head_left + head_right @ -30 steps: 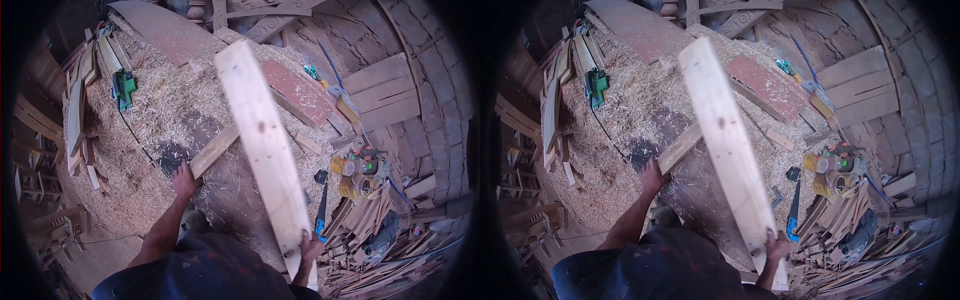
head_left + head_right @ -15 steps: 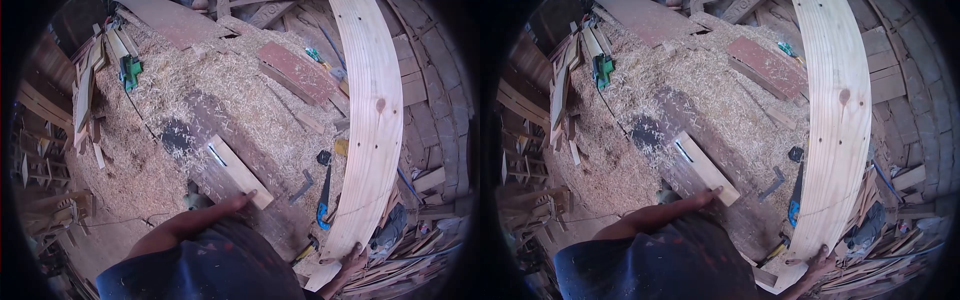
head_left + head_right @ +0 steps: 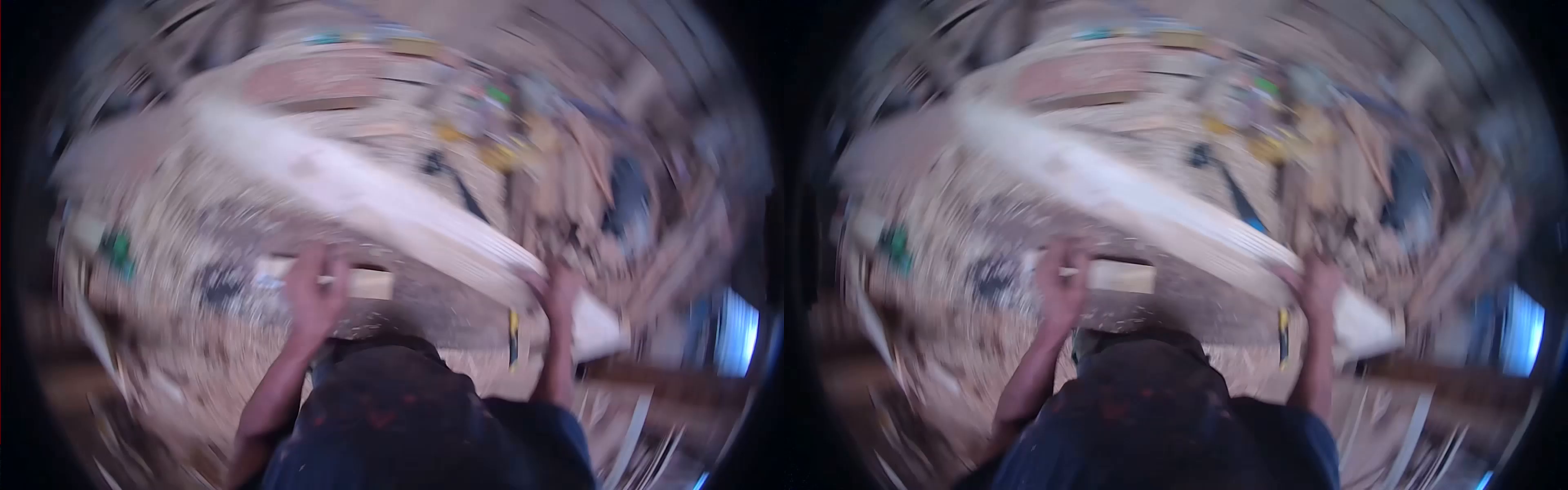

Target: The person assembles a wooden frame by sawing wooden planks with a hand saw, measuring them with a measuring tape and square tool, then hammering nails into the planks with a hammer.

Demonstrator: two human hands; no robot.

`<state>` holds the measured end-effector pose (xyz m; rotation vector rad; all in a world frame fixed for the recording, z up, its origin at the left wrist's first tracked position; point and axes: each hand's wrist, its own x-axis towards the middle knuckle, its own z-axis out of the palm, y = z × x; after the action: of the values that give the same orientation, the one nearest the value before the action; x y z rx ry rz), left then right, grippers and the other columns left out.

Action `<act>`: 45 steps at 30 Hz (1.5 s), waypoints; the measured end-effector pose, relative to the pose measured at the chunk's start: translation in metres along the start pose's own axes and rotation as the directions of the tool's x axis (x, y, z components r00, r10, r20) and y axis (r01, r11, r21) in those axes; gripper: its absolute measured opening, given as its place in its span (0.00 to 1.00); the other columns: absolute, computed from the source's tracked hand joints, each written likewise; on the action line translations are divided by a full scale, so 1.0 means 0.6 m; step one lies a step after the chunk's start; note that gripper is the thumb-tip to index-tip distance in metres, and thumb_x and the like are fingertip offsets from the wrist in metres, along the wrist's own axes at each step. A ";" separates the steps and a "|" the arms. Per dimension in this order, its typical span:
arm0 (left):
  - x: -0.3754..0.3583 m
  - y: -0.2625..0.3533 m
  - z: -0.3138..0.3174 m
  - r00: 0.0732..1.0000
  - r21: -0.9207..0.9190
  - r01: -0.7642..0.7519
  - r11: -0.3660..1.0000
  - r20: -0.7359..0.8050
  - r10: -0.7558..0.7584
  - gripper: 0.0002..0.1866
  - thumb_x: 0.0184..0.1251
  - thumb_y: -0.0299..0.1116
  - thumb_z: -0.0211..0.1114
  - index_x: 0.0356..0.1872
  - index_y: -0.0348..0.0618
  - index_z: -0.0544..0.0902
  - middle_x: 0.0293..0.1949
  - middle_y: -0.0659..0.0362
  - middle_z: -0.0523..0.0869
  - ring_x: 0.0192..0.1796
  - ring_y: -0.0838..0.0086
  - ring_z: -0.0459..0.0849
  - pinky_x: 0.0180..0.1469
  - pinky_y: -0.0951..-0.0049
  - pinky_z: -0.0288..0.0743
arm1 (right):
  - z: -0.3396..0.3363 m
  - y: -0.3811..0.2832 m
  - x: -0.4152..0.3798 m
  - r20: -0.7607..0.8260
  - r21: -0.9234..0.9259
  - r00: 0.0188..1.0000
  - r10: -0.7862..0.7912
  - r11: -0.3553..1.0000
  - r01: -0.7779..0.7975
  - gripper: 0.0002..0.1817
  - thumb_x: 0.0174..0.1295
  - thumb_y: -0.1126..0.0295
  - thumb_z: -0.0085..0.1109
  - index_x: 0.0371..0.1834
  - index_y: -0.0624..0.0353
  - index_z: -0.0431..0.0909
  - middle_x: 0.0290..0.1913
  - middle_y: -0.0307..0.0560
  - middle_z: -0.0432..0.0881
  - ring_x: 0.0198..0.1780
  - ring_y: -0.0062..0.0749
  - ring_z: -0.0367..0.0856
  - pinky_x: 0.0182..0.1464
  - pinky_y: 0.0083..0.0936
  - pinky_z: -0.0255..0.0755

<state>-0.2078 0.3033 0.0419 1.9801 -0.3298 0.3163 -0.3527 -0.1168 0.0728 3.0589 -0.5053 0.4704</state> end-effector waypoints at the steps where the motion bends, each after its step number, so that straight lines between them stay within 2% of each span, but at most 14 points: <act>1: 0.025 0.034 -0.006 0.977 0.037 -0.213 0.976 -0.010 0.214 0.10 0.68 0.29 0.75 0.44 0.38 0.86 0.38 0.50 0.86 0.39 0.55 0.85 0.44 0.56 0.77 | -0.009 -0.032 0.011 0.086 -0.072 0.996 0.016 0.997 -0.009 0.40 0.52 0.24 0.71 0.30 0.58 0.85 0.27 0.54 0.86 0.33 0.56 0.87 0.36 0.49 0.77; 3: 0.070 0.100 0.002 0.876 0.347 -0.479 0.807 0.129 0.464 0.29 0.63 0.37 0.82 0.63 0.38 0.83 0.54 0.47 0.86 0.55 0.51 0.85 0.60 0.51 0.77 | 0.015 -0.052 0.021 -0.034 0.043 0.997 -0.070 0.997 0.071 0.40 0.48 0.21 0.70 0.26 0.54 0.83 0.24 0.48 0.83 0.30 0.52 0.87 0.34 0.48 0.77; 9: 0.092 0.065 0.113 0.704 0.410 -0.628 0.662 0.662 0.258 0.68 0.44 0.55 0.88 0.87 0.43 0.60 0.74 0.44 0.74 0.78 0.48 0.70 0.85 0.42 0.56 | 0.078 -0.099 0.035 0.092 0.150 0.981 -0.170 0.976 0.155 0.43 0.51 0.17 0.60 0.26 0.52 0.87 0.24 0.46 0.87 0.32 0.47 0.91 0.35 0.44 0.81; 13: 0.082 0.069 0.152 0.696 0.524 -0.563 0.639 0.718 0.023 0.44 0.42 0.60 0.88 0.59 0.40 0.88 0.47 0.47 0.92 0.52 0.49 0.89 0.61 0.46 0.77 | 0.096 -0.118 0.033 0.060 0.236 0.974 -0.219 0.951 0.200 0.44 0.50 0.17 0.60 0.27 0.54 0.87 0.24 0.48 0.86 0.35 0.50 0.91 0.38 0.42 0.80; 17: 0.065 0.073 0.143 0.773 0.428 -0.519 0.740 0.604 0.194 0.32 0.40 0.55 0.90 0.35 0.39 0.87 0.34 0.50 0.90 0.40 0.49 0.88 0.49 0.48 0.78 | 0.094 -0.124 0.016 -0.162 0.358 0.969 -0.187 0.904 0.234 0.37 0.54 0.27 0.70 0.35 0.57 0.86 0.30 0.48 0.84 0.39 0.50 0.88 0.46 0.43 0.78; 22: 0.045 0.071 0.127 0.772 0.467 -0.541 0.699 0.605 0.193 0.33 0.39 0.60 0.88 0.34 0.41 0.87 0.34 0.52 0.90 0.42 0.51 0.88 0.49 0.51 0.77 | 0.105 -0.105 -0.113 -0.419 0.643 0.724 0.548 0.742 -0.190 0.19 0.72 0.54 0.70 0.44 0.60 0.80 0.42 0.53 0.81 0.46 0.45 0.81 0.50 0.40 0.75; 24: 0.040 0.069 0.123 0.769 0.411 -0.556 0.722 0.583 0.260 0.33 0.39 0.60 0.88 0.34 0.41 0.87 0.35 0.52 0.90 0.42 0.52 0.88 0.48 0.51 0.77 | 0.118 -0.086 -0.178 -0.130 0.777 0.514 0.848 0.409 -0.479 0.21 0.77 0.53 0.66 0.56 0.60 0.76 0.49 0.52 0.81 0.51 0.40 0.80 0.55 0.37 0.74; 26: 0.035 0.062 0.118 0.771 0.338 -0.559 0.757 0.547 0.325 0.33 0.39 0.60 0.87 0.35 0.43 0.87 0.36 0.53 0.90 0.43 0.52 0.88 0.48 0.51 0.76 | 0.224 -0.044 -0.250 0.316 0.925 0.202 0.927 -0.255 -0.282 0.33 0.77 0.40 0.62 0.68 0.56 0.70 0.58 0.49 0.80 0.56 0.41 0.79 0.60 0.43 0.74; 28: 0.027 0.043 0.115 0.761 0.282 -0.572 0.770 0.533 0.371 0.31 0.42 0.58 0.87 0.38 0.43 0.89 0.39 0.53 0.91 0.45 0.53 0.89 0.50 0.51 0.78 | 0.174 -0.043 -0.230 0.893 0.449 0.002 0.450 -0.891 -0.067 0.55 0.67 0.17 0.52 0.84 0.48 0.62 0.65 0.51 0.80 0.65 0.53 0.79 0.70 0.56 0.70; 30: 0.017 0.041 0.106 0.762 0.293 -0.564 0.772 0.544 0.350 0.32 0.43 0.58 0.86 0.43 0.44 0.91 0.43 0.54 0.92 0.48 0.57 0.90 0.55 0.54 0.79 | 0.206 -0.039 -0.239 0.716 0.452 0.611 0.338 -0.891 -0.037 0.62 0.56 0.10 0.48 0.75 0.55 0.76 0.64 0.54 0.86 0.61 0.47 0.84 0.68 0.49 0.74; 31: 0.022 0.059 0.101 0.740 0.245 -0.613 0.751 0.512 0.437 0.32 0.45 0.60 0.84 0.42 0.44 0.90 0.41 0.55 0.91 0.48 0.58 0.89 0.52 0.54 0.77 | 0.229 -0.019 -0.239 0.794 0.326 0.509 0.332 -0.940 0.105 0.63 0.52 0.10 0.51 0.72 0.57 0.78 0.68 0.53 0.85 0.63 0.42 0.83 0.67 0.48 0.75; 33: 0.023 0.086 0.095 0.739 0.218 -0.624 0.751 0.479 0.474 0.32 0.45 0.60 0.83 0.43 0.45 0.88 0.42 0.58 0.90 0.49 0.61 0.88 0.53 0.56 0.76 | 0.236 0.012 -0.270 0.503 0.305 0.845 0.182 -0.952 0.024 0.53 0.56 0.21 0.64 0.68 0.59 0.80 0.62 0.49 0.85 0.61 0.42 0.84 0.67 0.49 0.78; 36: 0.024 0.159 0.062 0.708 0.222 -0.680 0.699 0.446 0.547 0.29 0.43 0.57 0.83 0.40 0.46 0.85 0.39 0.61 0.86 0.47 0.66 0.87 0.51 0.60 0.75 | 0.116 0.011 -0.204 0.596 0.604 0.576 0.560 -0.785 0.138 0.30 0.70 0.44 0.72 0.60 0.59 0.83 0.58 0.45 0.85 0.58 0.37 0.83 0.64 0.47 0.80; 45: 0.076 0.296 -0.100 0.646 0.022 -0.726 0.687 0.366 0.670 0.32 0.46 0.59 0.85 0.38 0.41 0.85 0.35 0.57 0.87 0.36 0.63 0.90 0.40 0.63 0.81 | -0.292 0.044 -0.194 -0.135 0.850 0.726 0.674 -0.298 0.435 0.37 0.75 0.60 0.68 0.83 0.62 0.64 0.74 0.57 0.78 0.70 0.49 0.80 0.76 0.49 0.73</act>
<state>-0.2351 0.2816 0.2316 1.9883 -1.3624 0.5134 -0.5171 -0.0956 0.2045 2.8245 -0.5588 3.8406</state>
